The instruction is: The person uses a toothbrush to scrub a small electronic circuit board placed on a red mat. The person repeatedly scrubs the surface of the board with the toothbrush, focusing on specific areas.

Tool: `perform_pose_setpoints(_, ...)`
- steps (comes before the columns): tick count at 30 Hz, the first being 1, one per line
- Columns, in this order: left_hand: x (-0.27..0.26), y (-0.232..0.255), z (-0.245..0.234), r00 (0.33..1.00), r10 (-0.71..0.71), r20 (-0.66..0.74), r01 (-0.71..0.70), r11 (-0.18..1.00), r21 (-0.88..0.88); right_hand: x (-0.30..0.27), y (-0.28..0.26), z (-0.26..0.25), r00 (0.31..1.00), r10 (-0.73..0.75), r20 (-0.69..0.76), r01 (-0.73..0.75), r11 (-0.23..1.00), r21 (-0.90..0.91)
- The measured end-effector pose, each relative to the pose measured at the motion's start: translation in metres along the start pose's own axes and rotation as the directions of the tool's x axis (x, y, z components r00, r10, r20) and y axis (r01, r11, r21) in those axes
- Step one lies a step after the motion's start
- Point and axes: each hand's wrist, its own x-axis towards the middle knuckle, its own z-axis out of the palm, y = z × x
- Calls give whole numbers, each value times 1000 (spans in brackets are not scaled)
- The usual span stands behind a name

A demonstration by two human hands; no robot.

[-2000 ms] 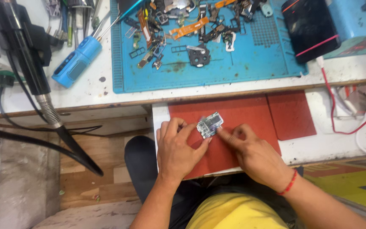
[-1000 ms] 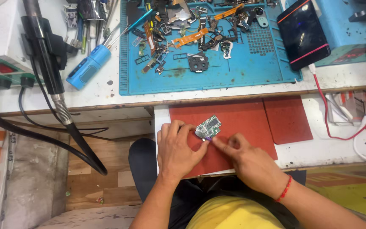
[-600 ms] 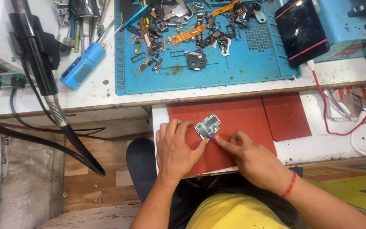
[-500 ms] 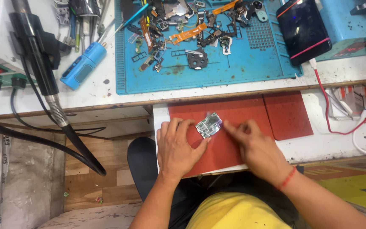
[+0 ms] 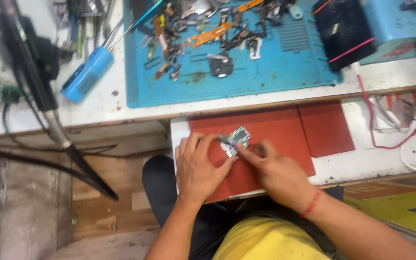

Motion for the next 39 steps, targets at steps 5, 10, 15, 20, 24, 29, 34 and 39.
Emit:
perform_pose_setpoints(5,1,1,3,1000,27,-10,-27,997,67,0,17,-9,996,57,-70,-58,998,-15)
perform_pose_setpoints(10,4,1,0,1000,27,-15,-25,996,83,-10,11,-16,998,36,42,-38,998,50)
perform_pose_setpoints(15,-2,2,1,999,48,-20,-46,995,89,-12,6,-20,998,67,-1,-66,980,186)
perform_pose_setpoints(20,2,4,4,1000,13,18,-15,994,104,-14,12,-17,987,139,-79,-124,977,174)
perform_pose_setpoints(24,1,4,4,1000,4,18,-6,993,122,-9,11,-15,991,133,3,-132,985,110)
perform_pose_setpoints(29,0,2,6,1000,25,0,-24,994,105,-13,13,-16,993,120,12,-121,988,95)
perform_pose_setpoints(34,-1,0,5,1000,9,6,-10,994,112,-13,20,-6,998,0,-66,8,993,117)
perform_pose_setpoints(39,0,5,7,1000,25,-7,-24,993,112,-16,16,-3,997,-15,75,5,991,131)
